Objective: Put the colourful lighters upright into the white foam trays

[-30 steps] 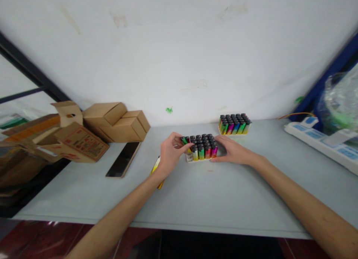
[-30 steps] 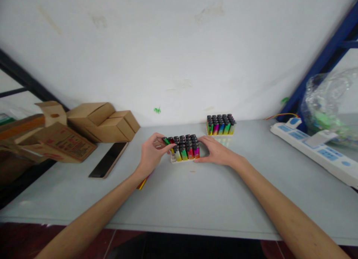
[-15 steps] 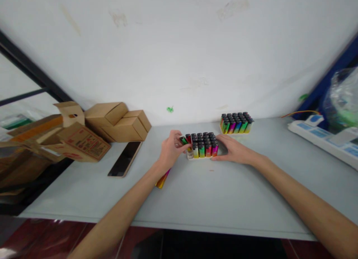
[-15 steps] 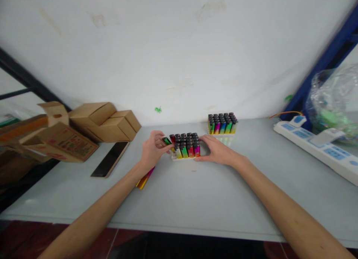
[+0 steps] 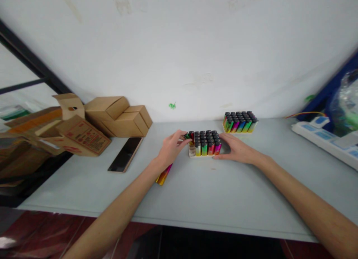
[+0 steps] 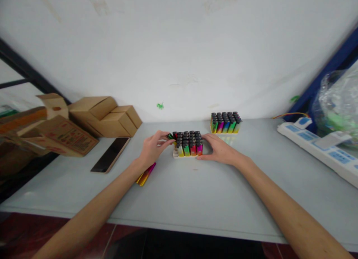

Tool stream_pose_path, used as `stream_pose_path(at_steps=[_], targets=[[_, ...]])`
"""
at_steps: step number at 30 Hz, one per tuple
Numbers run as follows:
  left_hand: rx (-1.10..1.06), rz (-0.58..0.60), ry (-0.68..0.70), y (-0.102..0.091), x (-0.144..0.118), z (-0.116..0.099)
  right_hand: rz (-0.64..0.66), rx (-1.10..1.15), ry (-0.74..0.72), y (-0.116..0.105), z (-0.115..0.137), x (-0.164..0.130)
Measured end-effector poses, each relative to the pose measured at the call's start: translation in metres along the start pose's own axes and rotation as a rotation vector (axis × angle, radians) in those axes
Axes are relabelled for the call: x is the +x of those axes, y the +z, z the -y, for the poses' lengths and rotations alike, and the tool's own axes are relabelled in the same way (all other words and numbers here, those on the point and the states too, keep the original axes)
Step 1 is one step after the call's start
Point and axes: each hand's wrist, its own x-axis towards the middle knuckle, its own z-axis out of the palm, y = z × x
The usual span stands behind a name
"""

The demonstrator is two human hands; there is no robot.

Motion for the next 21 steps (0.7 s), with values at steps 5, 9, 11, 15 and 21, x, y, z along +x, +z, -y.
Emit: stream_pose_path(at_steps=[5,9,11,15,21], targets=[[0.015,0.085,0.112,-0.006,-0.001,0.002,0.013,0.0,0.003,-0.001,0.0,0.0],[-0.013,0.11,0.135,-0.01,0.001,0.002,0.012,-0.016,0.006,-0.001,0.0,0.0],[-0.035,0.121,0.144,-0.012,0.002,0.0,0.009,-0.02,0.002,-0.001,-0.001,0.0],[-0.057,0.143,0.145,-0.017,0.004,-0.005,0.015,-0.02,-0.002,-0.001,0.0,0.0],[-0.042,0.165,0.13,-0.02,0.009,-0.009,0.012,-0.008,0.008,-0.001,0.001,0.0]])
